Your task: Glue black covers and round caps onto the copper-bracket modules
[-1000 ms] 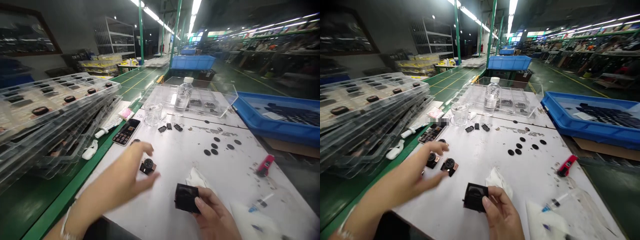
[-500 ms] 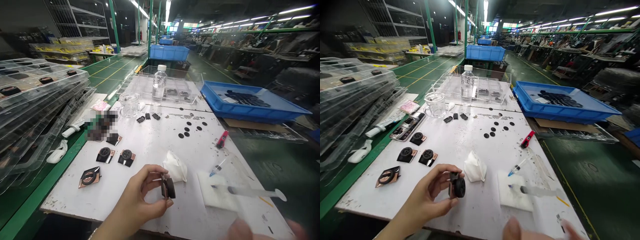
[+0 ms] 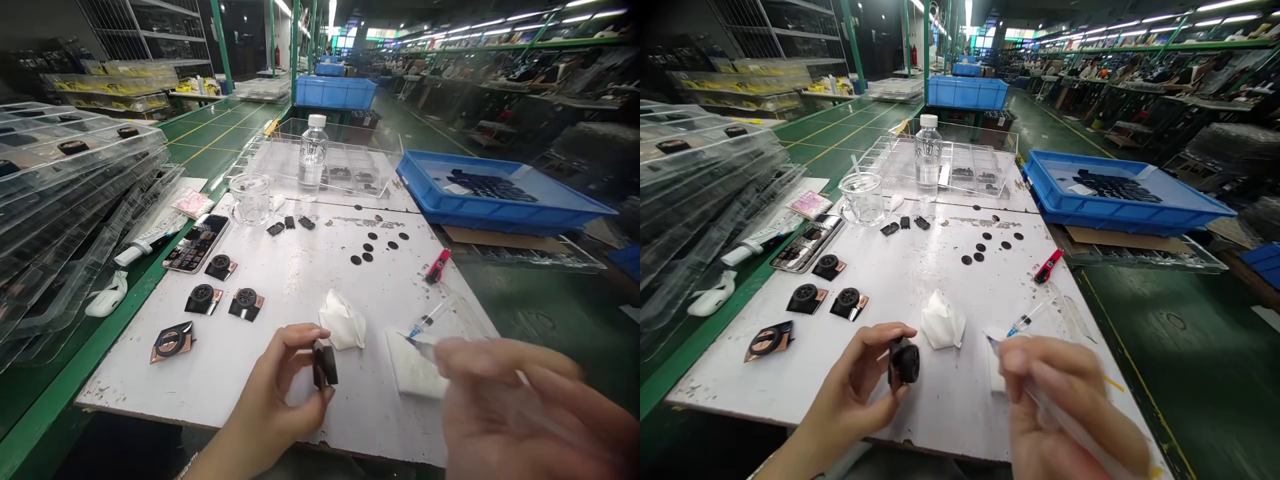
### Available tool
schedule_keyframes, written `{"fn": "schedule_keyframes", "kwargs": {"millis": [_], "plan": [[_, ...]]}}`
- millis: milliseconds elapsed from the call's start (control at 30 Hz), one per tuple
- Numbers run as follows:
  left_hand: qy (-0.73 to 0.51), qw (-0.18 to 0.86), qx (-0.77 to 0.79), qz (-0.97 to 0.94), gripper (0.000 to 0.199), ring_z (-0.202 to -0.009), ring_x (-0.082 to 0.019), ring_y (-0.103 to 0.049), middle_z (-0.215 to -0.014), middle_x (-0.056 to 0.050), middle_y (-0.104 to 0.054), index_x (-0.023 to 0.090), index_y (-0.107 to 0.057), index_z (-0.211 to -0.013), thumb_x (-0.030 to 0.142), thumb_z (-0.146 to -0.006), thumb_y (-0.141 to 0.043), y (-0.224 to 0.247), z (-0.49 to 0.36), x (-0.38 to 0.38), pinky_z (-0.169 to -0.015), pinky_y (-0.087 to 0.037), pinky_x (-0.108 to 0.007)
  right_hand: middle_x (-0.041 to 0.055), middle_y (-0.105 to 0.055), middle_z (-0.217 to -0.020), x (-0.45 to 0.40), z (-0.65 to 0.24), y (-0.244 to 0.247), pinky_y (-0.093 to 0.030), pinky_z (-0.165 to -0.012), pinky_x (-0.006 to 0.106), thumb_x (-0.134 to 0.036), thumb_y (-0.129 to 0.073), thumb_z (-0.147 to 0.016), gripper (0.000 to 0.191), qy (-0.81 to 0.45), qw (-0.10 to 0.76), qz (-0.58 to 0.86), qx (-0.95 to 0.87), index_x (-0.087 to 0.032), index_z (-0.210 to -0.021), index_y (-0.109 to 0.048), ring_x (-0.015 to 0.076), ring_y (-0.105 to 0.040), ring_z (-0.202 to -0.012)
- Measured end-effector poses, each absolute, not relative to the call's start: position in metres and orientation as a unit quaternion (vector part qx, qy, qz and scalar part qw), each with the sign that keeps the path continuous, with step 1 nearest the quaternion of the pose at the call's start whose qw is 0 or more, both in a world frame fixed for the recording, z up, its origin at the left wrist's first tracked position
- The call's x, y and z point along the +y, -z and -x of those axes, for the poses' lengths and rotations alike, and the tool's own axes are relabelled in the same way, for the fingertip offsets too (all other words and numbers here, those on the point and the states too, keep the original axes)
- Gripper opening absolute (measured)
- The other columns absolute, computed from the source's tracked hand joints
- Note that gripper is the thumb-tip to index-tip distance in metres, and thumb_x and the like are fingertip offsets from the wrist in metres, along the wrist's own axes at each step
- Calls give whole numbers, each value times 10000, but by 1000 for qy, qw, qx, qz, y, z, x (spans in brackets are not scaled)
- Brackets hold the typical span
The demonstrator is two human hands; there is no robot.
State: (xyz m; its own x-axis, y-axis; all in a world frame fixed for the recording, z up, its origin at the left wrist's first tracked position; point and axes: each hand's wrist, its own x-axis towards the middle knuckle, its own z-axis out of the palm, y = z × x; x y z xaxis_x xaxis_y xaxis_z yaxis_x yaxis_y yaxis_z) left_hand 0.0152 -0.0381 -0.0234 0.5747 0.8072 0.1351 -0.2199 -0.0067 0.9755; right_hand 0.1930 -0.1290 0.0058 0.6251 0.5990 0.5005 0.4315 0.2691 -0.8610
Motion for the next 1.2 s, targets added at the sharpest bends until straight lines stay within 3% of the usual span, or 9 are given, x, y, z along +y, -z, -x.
{"fn": "schedule_keyframes", "kwargs": {"millis": [100,200,433,500,633,700,767,900,1200], "plan": [[-377,509,280,-721,602,-1133,-204,-581,-1200,-39,-595,356,-534,-1245,47,-749,-679,18,-16,-38,-955,-515,-335,21,-478,-676,-107,-190,-27,-468,-643,378,-639,-263,-963,514,-166,744,493,-420,-282,-965,-632,204,-512,-629],[-379,416,285,-776,563,-1017,-202,-612,-1112,-38,-641,342,-524,-1256,118,-774,-708,11,-18,-35,-869,-543,-333,11,-421,-668,-97,-194,-34,-435,-590,330,-652,-174,-952,596,-289,759,423,-403,-279,-992,-637,176,-441,-585],[-358,376,301,-800,541,-1042,-218,-598,-1116,-58,-645,301,-509,-1259,135,-787,-714,10,-18,-35,-864,-540,-352,13,-357,-694,-100,-205,-25,-420,-596,351,-612,174,-881,860,-376,749,402,-370,-249,-934,-604,185,-391,-592],[-351,372,303,-804,532,-1042,-215,-597,-1116,-58,-643,297,-506,-1256,131,-793,-708,10,-18,-36,-861,-540,-349,5,-350,-680,-101,-205,-24,-413,-584,345,-616,121,-904,808,-374,747,402,-376,-250,-924,-599,177,-375,-575],[-340,359,310,-812,514,-1039,-222,-602,-1112,-64,-640,299,-497,-1267,146,-815,-687,8,-18,-37,-847,-552,-354,7,-433,-684,-102,-197,-26,-420,-613,354,-594,-322,-961,449,-266,726,435,-461,-255,-946,-615,185,-421,-606],[-346,344,314,-814,511,-1030,-227,-612,-1113,-71,-633,303,-486,-1277,150,-826,-670,7,-18,-37,-844,-562,-364,26,-519,-772,-103,-187,-28,-425,-653,352,-449,-558,-923,219,-134,655,496,-554,-244,-974,-618,198,-484,-689],[-361,323,316,-816,495,-1002,-225,-630,-1097,-75,-626,299,-477,-1284,138,-843,-634,6,-19,-37,-830,-577,-365,44,-564,-860,-101,-175,-29,-437,-684,344,-274,-682,-856,164,-31,524,543,-655,-217,-984,-599,205,-530,-773],[-388,270,317,-822,416,-999,-205,-645,-1081,-86,-622,255,-474,-1274,105,-891,-538,5,-20,-35,-833,-590,-326,33,-546,-793,-93,-160,-25,-457,-688,351,-169,-630,-867,105,4,381,560,-736,-185,-882,-527,196,-540,-760],[-385,215,318,-839,437,-1047,-195,-635,-1115,-99,-621,231,-449,-1314,66,-909,-469,9,-19,-39,-881,-579,-307,54,-554,-807,-86,-164,-16,-484,-672,372,-183,-589,-890,61,1,340,570,-748,-166,-871,-534,206,-542,-754]]}}
